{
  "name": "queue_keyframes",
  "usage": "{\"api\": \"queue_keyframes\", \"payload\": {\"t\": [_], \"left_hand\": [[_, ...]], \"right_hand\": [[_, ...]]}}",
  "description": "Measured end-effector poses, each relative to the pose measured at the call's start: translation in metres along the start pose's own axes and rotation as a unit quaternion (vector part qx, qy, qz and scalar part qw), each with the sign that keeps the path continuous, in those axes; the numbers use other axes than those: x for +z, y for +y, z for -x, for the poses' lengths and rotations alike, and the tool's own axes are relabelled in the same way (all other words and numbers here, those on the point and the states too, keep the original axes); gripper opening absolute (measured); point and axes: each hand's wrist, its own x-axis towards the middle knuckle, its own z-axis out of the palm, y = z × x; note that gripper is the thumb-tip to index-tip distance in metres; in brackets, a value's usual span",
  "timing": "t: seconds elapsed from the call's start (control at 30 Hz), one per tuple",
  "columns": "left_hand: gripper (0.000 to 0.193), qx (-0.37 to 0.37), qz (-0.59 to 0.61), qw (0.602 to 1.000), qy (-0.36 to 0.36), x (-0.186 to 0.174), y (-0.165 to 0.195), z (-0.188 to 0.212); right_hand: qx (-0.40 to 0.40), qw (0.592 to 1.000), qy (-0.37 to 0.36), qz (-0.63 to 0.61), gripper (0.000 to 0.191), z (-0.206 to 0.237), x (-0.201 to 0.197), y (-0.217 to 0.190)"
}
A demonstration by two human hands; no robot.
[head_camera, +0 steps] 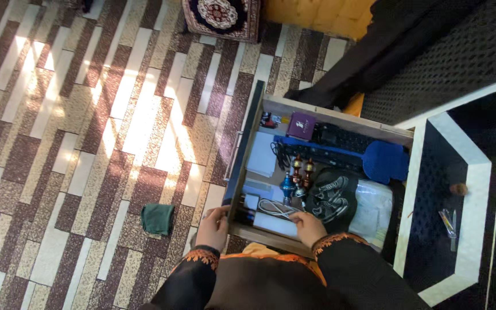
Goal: The person takes small objects out of an open dresser drawer, including small bottles, decorative tops, and charging cables, and handles them one at a time. They coil a cable, place items back into the drawer, and rearrange the contents.
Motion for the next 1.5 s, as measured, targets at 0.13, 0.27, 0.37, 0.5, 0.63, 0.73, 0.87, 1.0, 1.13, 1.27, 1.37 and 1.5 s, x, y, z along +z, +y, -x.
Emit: {"api": "queue_keyframes", "payload": {"t": [0.13, 0.27, 0.37, 0.5, 0.63, 0.73, 0.87, 1.0, 1.13, 1.27, 1.37, 1.5], "left_hand": [[0.030, 0.013, 0.055, 0.998, -0.015, -0.034, 0.003, -0.014], [0.030, 0.033, 0.047, 0.997, -0.046, -0.076, -0.006, -0.028], [0.029, 0.057, 0.027, 0.995, -0.077, -0.112, -0.021, -0.045], [0.028, 0.091, -0.038, 0.987, -0.129, -0.173, -0.055, -0.065], [0.030, 0.079, -0.033, 0.984, -0.157, -0.222, -0.077, -0.089], [0.031, 0.071, -0.057, 0.985, -0.146, -0.251, -0.087, -0.104], [0.030, 0.063, -0.025, 0.988, -0.140, -0.274, -0.093, -0.119], [0.029, 0.084, 0.005, 0.989, -0.124, -0.298, -0.087, -0.146], [0.029, 0.113, 0.008, 0.987, -0.111, -0.332, -0.065, -0.201], [0.027, 0.114, 0.018, 0.990, -0.079, -0.374, -0.026, -0.285], [0.027, 0.105, 0.016, 0.993, -0.058, -0.411, 0.013, -0.359], [0.028, 0.122, 0.039, 0.991, -0.030, -0.458, 0.069, -0.453]], "right_hand": [[-0.039, 0.999, 0.006, -0.019, 0.031, -0.007, 0.014, -0.061], [-0.014, 0.996, 0.034, -0.083, 0.041, -0.011, 0.037, -0.133], [-0.053, 0.989, 0.115, -0.074, 0.057, -0.021, 0.059, -0.173], [-0.034, 0.984, 0.173, -0.037, 0.059, -0.035, 0.091, -0.194], [0.020, 0.966, 0.255, 0.042, 0.054, -0.048, 0.114, -0.201], [0.089, 0.968, 0.224, 0.064, 0.049, -0.052, 0.118, -0.205], [0.145, 0.954, 0.251, 0.075, 0.045, -0.053, 0.117, -0.230], [0.032, 0.928, 0.357, 0.107, 0.036, -0.076, 0.122, -0.280], [0.007, 0.957, 0.281, 0.070, 0.030, -0.136, 0.124, -0.348], [-0.139, 0.957, 0.254, -0.024, 0.026, -0.225, 0.105, -0.436], [-0.001, 0.992, 0.086, -0.091, 0.034, -0.295, 0.077, -0.509], [-0.063, 0.991, 0.044, -0.113, 0.031, -0.380, 0.033, -0.601]]}}
